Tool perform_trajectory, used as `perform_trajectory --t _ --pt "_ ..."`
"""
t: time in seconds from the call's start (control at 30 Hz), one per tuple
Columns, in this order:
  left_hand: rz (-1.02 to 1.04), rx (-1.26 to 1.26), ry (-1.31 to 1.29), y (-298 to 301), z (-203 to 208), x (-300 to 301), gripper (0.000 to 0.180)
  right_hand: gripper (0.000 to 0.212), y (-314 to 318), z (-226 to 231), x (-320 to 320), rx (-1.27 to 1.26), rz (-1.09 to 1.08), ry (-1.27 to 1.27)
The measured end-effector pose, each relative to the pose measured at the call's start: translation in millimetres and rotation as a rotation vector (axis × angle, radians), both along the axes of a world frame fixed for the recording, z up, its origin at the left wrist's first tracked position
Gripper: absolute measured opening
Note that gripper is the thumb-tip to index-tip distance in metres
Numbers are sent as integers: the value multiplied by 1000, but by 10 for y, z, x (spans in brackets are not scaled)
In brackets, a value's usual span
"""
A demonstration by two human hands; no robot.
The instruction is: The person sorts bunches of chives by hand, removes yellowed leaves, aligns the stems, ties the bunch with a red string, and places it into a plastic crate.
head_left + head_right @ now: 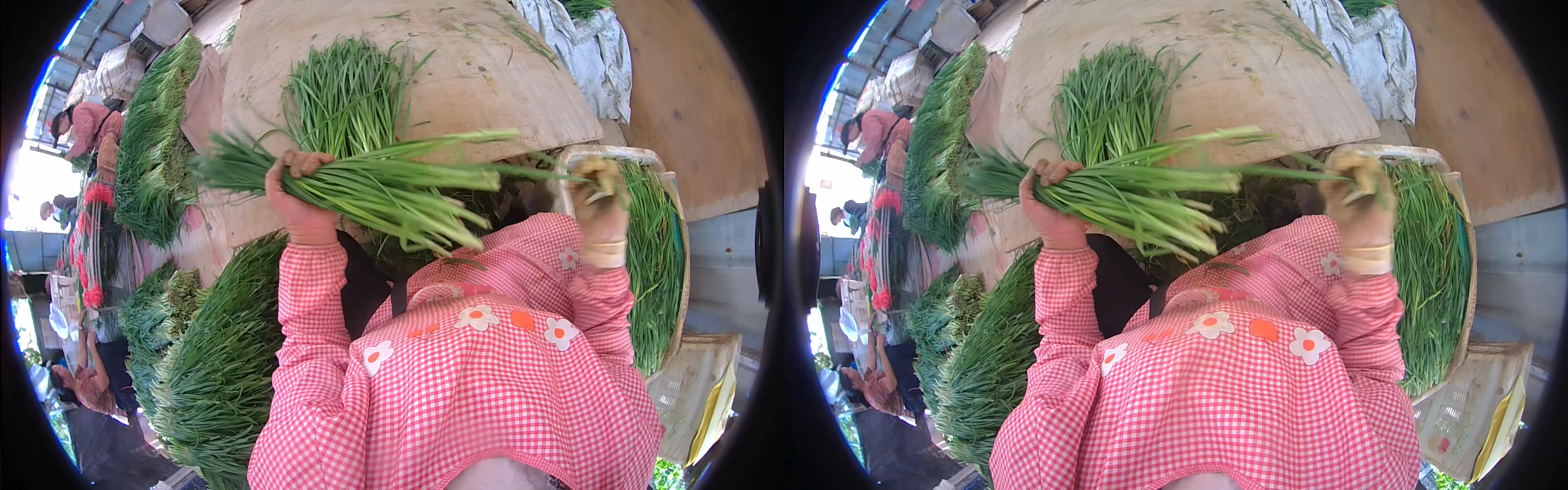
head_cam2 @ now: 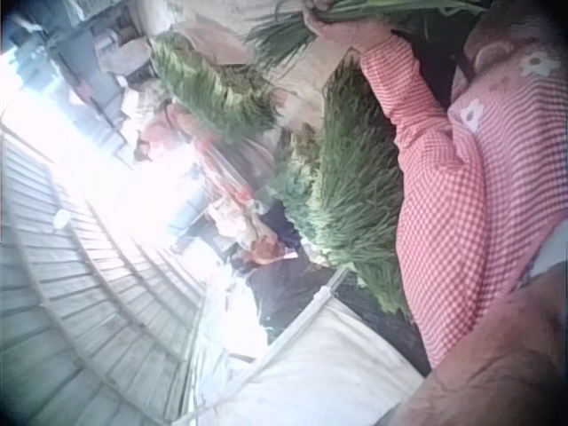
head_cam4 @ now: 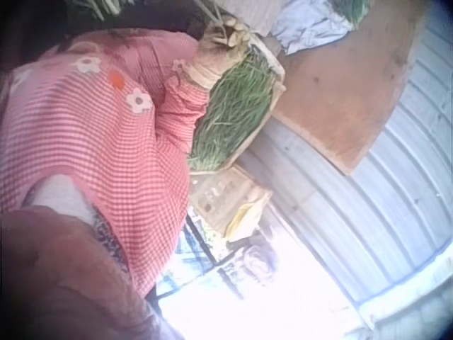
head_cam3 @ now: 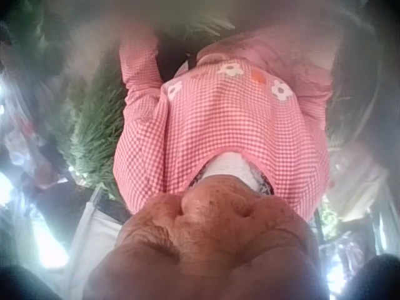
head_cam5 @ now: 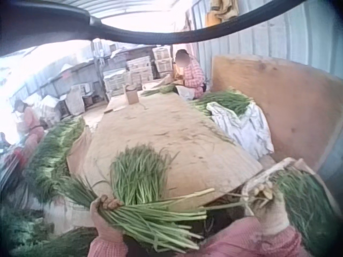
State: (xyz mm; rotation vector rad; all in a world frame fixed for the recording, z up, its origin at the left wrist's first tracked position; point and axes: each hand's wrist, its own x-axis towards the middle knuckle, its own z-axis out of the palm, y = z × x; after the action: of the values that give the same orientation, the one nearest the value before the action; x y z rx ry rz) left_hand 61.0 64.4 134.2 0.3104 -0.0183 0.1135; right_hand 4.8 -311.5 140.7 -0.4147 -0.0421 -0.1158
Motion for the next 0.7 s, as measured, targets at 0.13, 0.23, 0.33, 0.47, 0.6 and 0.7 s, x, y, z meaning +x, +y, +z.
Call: perform_trajectory --t 0.13,0.23,0.33,0.47,0.6,0.7 --pt "137 25 63 206 -61 37 11 16 -421 -100 -89 -1314 60 63" --pt "197 101 134 121 -59 18 12 44 322 -110 -276 -1541 216 -6" --pt "200 142 202 -73 -39 -32 14 60 859 -18 -286 -1288 309 6" --pt "156 249 328 -327 51 -147 15 25 1040 -314 58 -1198 99 -39" --pt "53 355 366 -375 21 -291 15 23 918 -268 328 -1008 157 132" --pt "30 364 356 -249 -264 -272 13 19 875 -235 372 -913 243 111"
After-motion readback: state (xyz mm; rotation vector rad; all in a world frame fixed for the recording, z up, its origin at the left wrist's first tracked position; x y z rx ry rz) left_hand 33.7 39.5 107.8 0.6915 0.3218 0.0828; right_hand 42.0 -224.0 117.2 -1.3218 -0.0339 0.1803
